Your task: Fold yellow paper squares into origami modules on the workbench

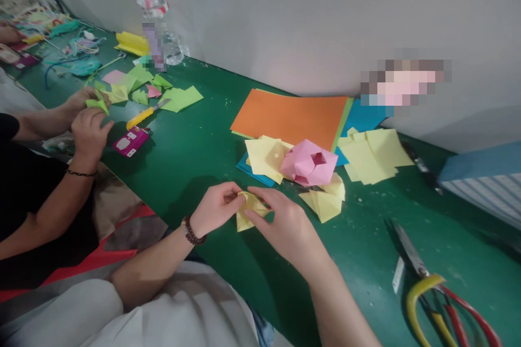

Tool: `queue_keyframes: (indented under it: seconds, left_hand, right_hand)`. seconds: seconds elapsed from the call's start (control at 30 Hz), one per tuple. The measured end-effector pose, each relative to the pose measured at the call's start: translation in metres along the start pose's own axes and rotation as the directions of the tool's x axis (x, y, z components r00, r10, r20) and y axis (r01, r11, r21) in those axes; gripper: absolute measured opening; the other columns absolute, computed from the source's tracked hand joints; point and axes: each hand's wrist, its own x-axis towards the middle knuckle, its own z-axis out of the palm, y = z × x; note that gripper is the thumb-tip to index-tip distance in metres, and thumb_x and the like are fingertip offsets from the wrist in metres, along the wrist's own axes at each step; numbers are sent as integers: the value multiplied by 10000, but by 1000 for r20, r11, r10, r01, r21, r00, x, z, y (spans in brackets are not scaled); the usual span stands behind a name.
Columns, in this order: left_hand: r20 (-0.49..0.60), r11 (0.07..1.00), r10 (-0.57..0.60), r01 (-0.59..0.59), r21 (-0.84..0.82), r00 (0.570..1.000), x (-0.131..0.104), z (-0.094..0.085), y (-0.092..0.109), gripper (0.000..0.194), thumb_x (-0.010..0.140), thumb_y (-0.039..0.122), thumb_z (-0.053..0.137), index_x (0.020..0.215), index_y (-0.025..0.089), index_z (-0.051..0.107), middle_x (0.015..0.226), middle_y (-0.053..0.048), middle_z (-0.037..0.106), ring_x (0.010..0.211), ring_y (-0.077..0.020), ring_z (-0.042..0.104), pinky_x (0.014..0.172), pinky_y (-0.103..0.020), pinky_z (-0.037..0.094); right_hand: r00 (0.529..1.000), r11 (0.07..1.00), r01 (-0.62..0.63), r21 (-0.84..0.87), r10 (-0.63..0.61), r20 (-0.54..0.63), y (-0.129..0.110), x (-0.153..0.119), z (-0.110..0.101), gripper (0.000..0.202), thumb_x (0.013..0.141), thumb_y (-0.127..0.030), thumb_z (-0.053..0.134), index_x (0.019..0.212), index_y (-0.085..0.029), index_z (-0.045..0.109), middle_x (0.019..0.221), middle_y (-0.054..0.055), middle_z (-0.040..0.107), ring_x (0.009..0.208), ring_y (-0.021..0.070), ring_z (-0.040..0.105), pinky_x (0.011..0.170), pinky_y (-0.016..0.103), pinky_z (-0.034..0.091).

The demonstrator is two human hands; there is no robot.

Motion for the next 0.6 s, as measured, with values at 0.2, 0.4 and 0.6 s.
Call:
queue_keyframes:
  seconds: [0.2, 0.4, 0.6]
  left_hand:
    - [6, 998, -17, 17, -68, 1000, 1, -3, 0, 159, 822, 320, 562, 772, 168, 555, 702, 0, 626, 635, -136, 619, 569, -218, 487]
    - [15, 988, -32, 34, -149, 999, 0, 0, 2, 173, 831, 324, 563, 758, 168, 540, 678, 7, 600, 598, -118, 588, 543, -205, 479]
    - [60, 938, -92, 107, -329, 994, -3, 4, 6, 246, 793, 386, 637, 874, 159, 590, 764, -17, 621, 674, -132, 602, 603, -229, 504]
  right_hand:
    - [998, 999, 47, -13, -48, -38, 5, 1, 1, 391, 788, -260, 554, 1168, -226, 640, 1043, 52, 719, 799, 172, 700, 706, 279, 593]
    - [995, 999, -20, 49, 25, -99, 2, 1, 5, 290, 805, -238, 548, 1070, -250, 665, 890, 3, 745, 749, 158, 713, 656, 242, 588]
    - [951, 991, 70, -114, -101, -291, -3, 0, 8, 150, 866, -246, 539, 899, -227, 684, 774, 7, 731, 613, 136, 675, 567, 221, 542]
